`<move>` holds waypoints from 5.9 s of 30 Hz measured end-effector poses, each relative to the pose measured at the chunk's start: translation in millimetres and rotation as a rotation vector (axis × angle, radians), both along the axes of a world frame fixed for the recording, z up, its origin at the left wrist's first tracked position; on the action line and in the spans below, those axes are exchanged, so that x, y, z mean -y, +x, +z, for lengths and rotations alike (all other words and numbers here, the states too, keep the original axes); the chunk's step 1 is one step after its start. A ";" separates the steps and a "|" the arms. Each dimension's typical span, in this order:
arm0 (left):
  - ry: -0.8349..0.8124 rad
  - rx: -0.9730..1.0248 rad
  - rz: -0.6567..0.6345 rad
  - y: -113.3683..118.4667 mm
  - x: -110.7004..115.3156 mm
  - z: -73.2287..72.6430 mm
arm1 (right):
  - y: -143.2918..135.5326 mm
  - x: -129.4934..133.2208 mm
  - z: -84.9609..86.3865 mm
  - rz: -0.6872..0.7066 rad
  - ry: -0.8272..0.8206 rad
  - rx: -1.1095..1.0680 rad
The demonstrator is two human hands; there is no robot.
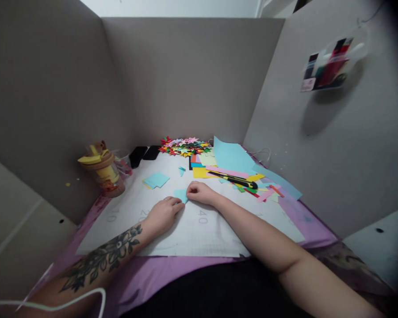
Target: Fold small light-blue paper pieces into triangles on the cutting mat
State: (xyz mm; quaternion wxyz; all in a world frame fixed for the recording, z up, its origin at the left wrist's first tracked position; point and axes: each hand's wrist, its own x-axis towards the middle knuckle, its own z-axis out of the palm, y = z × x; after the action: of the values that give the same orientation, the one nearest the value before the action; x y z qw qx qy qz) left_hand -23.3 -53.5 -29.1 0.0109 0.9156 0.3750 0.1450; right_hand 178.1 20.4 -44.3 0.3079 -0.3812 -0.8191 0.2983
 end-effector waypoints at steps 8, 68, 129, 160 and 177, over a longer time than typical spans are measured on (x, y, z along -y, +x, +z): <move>0.019 0.003 0.014 2.6 2.1 0.0 | -8.5 -3.1 -2.0 -0.045 0.064 0.080; 0.026 0.016 0.016 6.0 -1.7 0.2 | -5.6 1.8 -8.0 -0.095 0.138 0.164; -0.273 0.160 0.399 -6.5 -40.7 7.3 | -2.2 24.9 5.0 0.324 0.388 0.273; -0.267 0.337 0.260 -27.7 -54.8 -12.3 | -32.7 32.2 3.6 0.121 0.372 0.512; -0.130 0.237 0.222 -24.5 -48.1 -11.3 | -0.2 17.6 4.3 0.262 0.534 0.283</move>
State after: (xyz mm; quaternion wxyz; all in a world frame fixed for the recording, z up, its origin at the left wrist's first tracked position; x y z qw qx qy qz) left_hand -47.8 -5.5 -40.3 0.0981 0.8425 0.4783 0.2278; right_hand 177.9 2.8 -40.0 0.2389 -0.2161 -0.9451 0.0541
